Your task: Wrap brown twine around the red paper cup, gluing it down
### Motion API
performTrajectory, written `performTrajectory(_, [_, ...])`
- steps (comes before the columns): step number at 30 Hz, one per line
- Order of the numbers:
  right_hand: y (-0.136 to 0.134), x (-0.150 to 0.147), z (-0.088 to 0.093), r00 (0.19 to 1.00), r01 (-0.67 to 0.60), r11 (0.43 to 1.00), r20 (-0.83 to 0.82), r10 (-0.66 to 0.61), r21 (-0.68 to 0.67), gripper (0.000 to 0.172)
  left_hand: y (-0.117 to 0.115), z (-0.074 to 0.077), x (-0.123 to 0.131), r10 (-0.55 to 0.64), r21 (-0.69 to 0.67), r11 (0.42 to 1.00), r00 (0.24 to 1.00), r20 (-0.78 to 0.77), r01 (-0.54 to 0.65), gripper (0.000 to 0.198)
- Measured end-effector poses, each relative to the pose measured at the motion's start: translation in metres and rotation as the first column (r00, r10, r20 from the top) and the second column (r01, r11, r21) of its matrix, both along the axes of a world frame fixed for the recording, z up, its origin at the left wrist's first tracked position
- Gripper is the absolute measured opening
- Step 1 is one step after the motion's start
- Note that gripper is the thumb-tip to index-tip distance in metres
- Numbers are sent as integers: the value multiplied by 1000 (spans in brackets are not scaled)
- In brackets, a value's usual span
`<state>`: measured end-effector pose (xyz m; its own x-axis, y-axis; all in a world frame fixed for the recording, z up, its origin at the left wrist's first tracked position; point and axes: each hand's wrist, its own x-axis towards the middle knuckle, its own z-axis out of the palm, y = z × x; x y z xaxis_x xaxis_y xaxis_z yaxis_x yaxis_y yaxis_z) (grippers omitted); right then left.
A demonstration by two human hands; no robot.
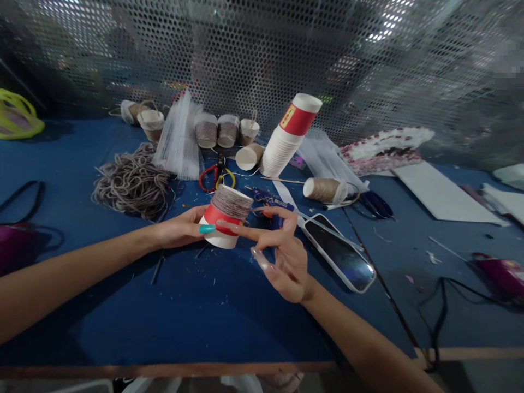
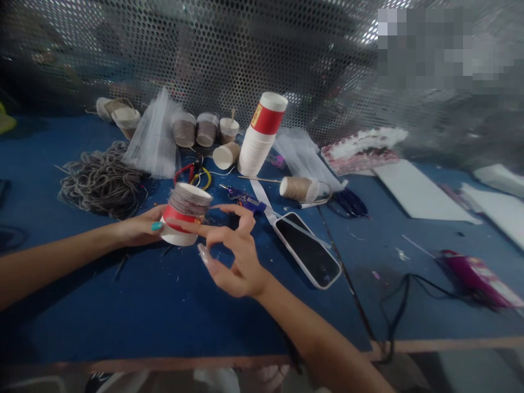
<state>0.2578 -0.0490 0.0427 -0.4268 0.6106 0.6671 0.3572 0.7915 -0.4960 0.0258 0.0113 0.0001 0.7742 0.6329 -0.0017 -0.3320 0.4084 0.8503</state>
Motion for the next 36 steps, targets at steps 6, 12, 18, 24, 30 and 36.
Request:
performTrajectory(6, [1, -1, 2, 996, 41, 998, 74, -44, 43, 17, -2, 1, 2, 15, -18, 1000, 1000, -8, -15, 68])
performTrajectory(12, [0, -2, 4, 990, 101, 991, 87, -108, 83, 19, -3, 1, 2, 70, -59, 996, 997, -38, -72, 67])
performTrajectory(18, [0, -2, 4, 998, 33, 995, 49, -38, 96, 21, -4, 0, 5, 149, 1, 989, 984, -100, -150, 66])
performTrajectory(24, [-2, -5, 3, 983, 144, 984, 103, -155, 102, 19, -7, 2, 6, 239, 38, 971, 957, -165, -236, 72])
performTrajectory(30, [-2, -4, 3, 989, 113, 989, 81, -121, 97, 17, -9, 7, 8, 292, 68, 956, 936, -195, -284, 69])
performTrajectory(36, [-2, -5, 1, 980, 142, 987, 133, -150, 71, 22, -11, 7, 9, 322, 97, 947, 905, -279, -307, 78])
